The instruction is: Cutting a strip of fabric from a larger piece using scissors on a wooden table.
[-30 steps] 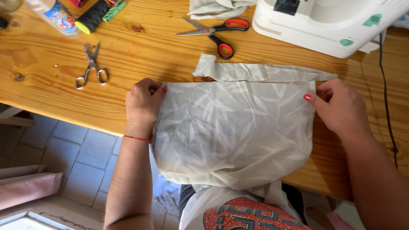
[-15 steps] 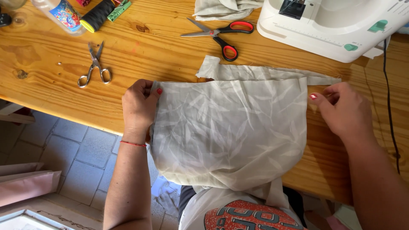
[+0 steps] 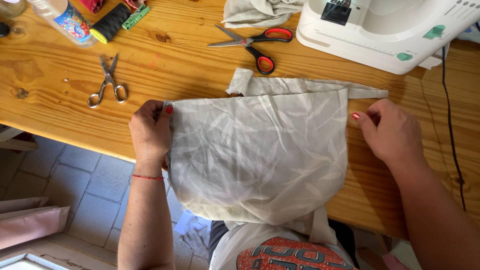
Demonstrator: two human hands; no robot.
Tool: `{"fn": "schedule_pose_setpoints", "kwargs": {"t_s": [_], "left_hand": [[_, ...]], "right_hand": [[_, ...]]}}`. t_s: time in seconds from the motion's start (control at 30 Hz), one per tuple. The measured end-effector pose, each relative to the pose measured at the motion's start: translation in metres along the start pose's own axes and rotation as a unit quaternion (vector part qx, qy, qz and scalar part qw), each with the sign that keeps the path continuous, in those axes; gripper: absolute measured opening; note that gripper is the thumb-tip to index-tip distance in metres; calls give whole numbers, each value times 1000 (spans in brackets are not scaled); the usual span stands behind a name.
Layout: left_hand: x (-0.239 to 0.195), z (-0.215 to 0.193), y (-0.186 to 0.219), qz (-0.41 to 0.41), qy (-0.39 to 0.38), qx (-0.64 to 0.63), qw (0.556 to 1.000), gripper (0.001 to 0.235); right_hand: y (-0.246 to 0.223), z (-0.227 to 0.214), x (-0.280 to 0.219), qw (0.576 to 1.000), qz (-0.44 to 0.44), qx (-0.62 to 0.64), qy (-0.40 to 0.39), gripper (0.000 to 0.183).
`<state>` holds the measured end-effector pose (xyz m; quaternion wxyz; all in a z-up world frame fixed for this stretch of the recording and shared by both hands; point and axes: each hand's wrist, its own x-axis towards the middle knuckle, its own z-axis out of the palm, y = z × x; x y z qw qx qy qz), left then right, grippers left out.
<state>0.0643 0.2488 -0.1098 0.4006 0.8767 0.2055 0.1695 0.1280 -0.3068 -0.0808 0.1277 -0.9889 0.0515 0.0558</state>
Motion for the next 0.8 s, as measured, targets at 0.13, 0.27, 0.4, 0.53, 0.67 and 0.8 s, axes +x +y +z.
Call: {"fn": "schedule_pose_setpoints", "kwargs": {"t_s": [0.13,0.27,0.4,0.53,0.67,0.8], "left_hand": [[5,7,-15,27,9,13,1000,11],[7,11,-16,24,1,45,999,11],[7,19,-24,79,28,108,991,13],[-5,30,-21,109,-12,152,982,15],[-14,32,-2,128,-26,244,961,19],[-11,36,-4,119,-25,284,951,27]], "right_hand": [[-50,-27,-22,995,45,-27,-86,65],[-35,11,-21,999,2,-30,-31,41],[-22,6,-33,998,-30,56,-15,43],[-6,-13,-52,995,10,38,-89,52],[-5,-24,-77,997,45,-4,-63,42],[-15,4,-70,955,-256,-18,147,72]]}}
